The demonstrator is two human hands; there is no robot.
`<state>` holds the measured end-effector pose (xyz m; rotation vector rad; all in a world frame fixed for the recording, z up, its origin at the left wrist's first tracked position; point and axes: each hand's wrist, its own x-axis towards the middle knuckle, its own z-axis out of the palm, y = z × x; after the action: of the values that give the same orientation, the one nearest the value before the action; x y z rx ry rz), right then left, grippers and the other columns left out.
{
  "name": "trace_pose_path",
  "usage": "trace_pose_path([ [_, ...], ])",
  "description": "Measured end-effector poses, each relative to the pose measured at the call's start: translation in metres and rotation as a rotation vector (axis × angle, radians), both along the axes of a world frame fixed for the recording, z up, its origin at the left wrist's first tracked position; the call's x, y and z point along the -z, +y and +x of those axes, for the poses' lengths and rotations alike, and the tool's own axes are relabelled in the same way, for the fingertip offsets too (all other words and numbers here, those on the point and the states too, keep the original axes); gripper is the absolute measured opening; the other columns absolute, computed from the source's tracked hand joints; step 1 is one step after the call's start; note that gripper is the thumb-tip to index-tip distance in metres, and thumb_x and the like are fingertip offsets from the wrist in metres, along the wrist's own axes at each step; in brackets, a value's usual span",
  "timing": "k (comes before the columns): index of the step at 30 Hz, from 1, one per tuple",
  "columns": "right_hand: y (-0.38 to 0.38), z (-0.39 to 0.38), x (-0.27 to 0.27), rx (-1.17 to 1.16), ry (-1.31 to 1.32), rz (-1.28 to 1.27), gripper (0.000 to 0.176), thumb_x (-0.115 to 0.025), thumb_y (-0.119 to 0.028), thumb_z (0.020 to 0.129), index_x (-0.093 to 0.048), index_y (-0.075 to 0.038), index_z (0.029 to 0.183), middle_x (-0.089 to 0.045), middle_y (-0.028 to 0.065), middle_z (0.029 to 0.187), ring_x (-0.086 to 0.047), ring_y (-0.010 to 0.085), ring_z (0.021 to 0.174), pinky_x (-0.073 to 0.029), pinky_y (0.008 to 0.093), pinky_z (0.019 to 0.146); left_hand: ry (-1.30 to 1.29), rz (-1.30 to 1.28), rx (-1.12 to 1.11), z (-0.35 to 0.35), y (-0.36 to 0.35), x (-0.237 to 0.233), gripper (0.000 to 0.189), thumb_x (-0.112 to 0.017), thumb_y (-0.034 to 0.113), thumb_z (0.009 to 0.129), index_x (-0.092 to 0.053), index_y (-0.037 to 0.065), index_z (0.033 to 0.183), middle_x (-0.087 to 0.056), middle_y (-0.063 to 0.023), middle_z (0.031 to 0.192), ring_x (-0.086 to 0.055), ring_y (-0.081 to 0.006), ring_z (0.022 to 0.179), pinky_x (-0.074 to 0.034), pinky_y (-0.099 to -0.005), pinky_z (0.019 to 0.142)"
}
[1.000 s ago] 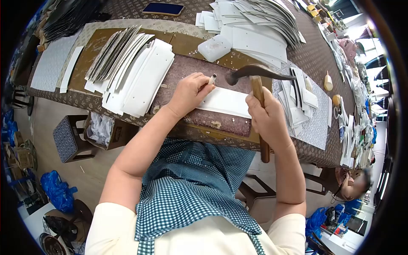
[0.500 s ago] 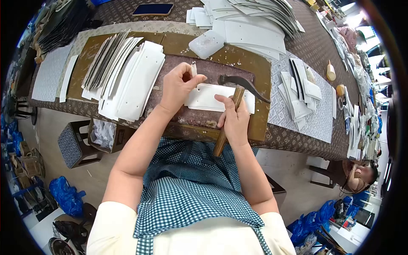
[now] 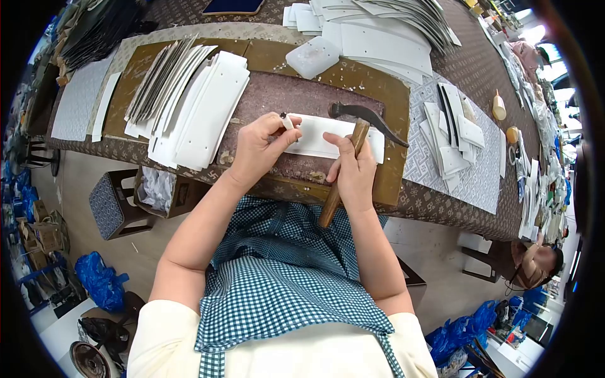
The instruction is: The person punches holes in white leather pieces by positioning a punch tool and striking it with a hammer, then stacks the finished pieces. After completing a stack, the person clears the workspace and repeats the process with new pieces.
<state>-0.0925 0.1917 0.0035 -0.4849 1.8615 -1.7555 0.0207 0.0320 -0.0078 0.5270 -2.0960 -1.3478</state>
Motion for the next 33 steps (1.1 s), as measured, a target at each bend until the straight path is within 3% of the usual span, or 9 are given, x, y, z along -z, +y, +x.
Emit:
trace_pose_path([
  [6,0.000,0.000,0.001,-0.006,0.025,0.005,0.024,-0.049,-0.022,0.105,-0.049,0.002,0.103,-0.073,0.0141,0.105,-0.056,0.0116,0.044,-0.044,0.0240,0.043,0.056,-0.133,0.003,-0.003,0.002,0.006,0.017,-0.077,0.014,0.084,-0.073,0.004,0.097,-0.070,-0.0089,0.089,-0.067,-0.0193,0.075,-0.054,-0.0301,0.067],
  [11,0.007,-0.012,-0.013,-0.230,-0.001,0.102,0.020,-0.054,-0.020,0.103,-0.054,0.000,0.098,-0.068,0.0069,0.082,-0.054,0.0076,0.047,-0.042,0.0229,0.043,0.065,-0.330,0.054,-0.005,-0.002,0.002,0.015,-0.077,0.013,0.082,-0.070,0.003,0.090,-0.067,-0.0105,0.086,-0.066,-0.0265,0.076,-0.054,-0.0342,0.067],
  [13,0.006,-0.021,-0.059,-0.344,0.195,0.209,0.014,-0.059,-0.016,0.100,-0.058,-0.002,0.099,-0.063,0.0021,0.071,-0.051,0.0050,0.049,-0.040,0.0233,0.044,0.064,-0.373,0.059,-0.006,-0.002,0.006,0.014,-0.076,0.014,0.083,-0.069,0.003,0.089,-0.065,-0.0101,0.083,-0.064,-0.0269,0.074,-0.053,-0.0353,0.065],
  [19,0.005,-0.024,-0.183,-0.313,0.541,-0.456,0.025,-0.051,-0.027,0.105,-0.055,-0.003,0.106,-0.047,-0.0006,0.064,-0.037,0.0045,0.038,-0.029,0.0191,0.034,0.112,-0.420,0.072,-0.009,-0.002,0.004,0.011,-0.077,0.010,0.082,-0.068,0.003,0.086,-0.065,-0.0076,0.081,-0.063,-0.0215,0.072,-0.051,-0.0322,0.063],
  [22,0.007,-0.014,-0.165,-0.333,0.441,-0.294,0.029,-0.057,-0.026,0.102,-0.052,0.002,0.097,-0.053,0.0034,0.068,-0.048,0.0082,0.050,-0.039,0.0238,0.043,0.167,-0.420,0.094,-0.011,-0.004,0.007,0.012,-0.077,0.011,0.082,-0.068,0.003,0.086,-0.064,-0.0080,0.081,-0.062,-0.0226,0.073,-0.051,-0.0338,0.064],
  [24,0.001,-0.019,-0.130,-0.594,0.729,0.408,0.020,-0.060,-0.014,0.097,-0.051,0.004,0.097,-0.062,0.0192,0.077,-0.064,0.0303,0.064,-0.048,0.0402,0.059,0.150,-0.423,0.110,-0.009,-0.005,0.008,0.013,-0.076,0.013,0.083,-0.068,0.004,0.087,-0.066,-0.0089,0.084,-0.064,-0.0253,0.076,-0.052,-0.0356,0.067],
  [26,0.005,-0.025,-0.135,-0.599,0.668,0.574,0.015,-0.060,-0.010,0.094,-0.052,0.003,0.095,-0.062,0.0224,0.078,-0.062,0.0347,0.063,-0.047,0.0408,0.058,0.080,-0.440,0.137,-0.007,-0.007,0.006,0.014,-0.074,0.016,0.084,-0.067,0.005,0.087,-0.069,-0.0094,0.089,-0.066,-0.0275,0.081,-0.055,-0.0372,0.071],
  [29,0.007,-0.018,-0.173,-0.467,0.543,0.431,0.014,-0.059,-0.011,0.098,-0.054,0.002,0.096,-0.056,0.0091,0.071,-0.056,0.0171,0.058,-0.043,0.0339,0.054,0.109,-0.436,0.119,-0.009,-0.006,0.008,0.015,-0.074,0.018,0.085,-0.067,0.004,0.086,-0.068,-0.0090,0.087,-0.067,-0.0273,0.085,-0.055,-0.0370,0.073],
  [33,0.004,-0.018,-0.207,-0.295,0.580,-0.372,0.027,-0.048,-0.029,0.105,-0.054,-0.003,0.107,-0.043,-0.0019,0.064,-0.031,0.0036,0.038,-0.027,0.0197,0.035,0.094,-0.417,0.122,-0.008,-0.006,0.007,0.015,-0.073,0.017,0.085,-0.066,0.004,0.084,-0.068,-0.0090,0.087,-0.066,-0.0271,0.084,-0.055,-0.0371,0.073],
])
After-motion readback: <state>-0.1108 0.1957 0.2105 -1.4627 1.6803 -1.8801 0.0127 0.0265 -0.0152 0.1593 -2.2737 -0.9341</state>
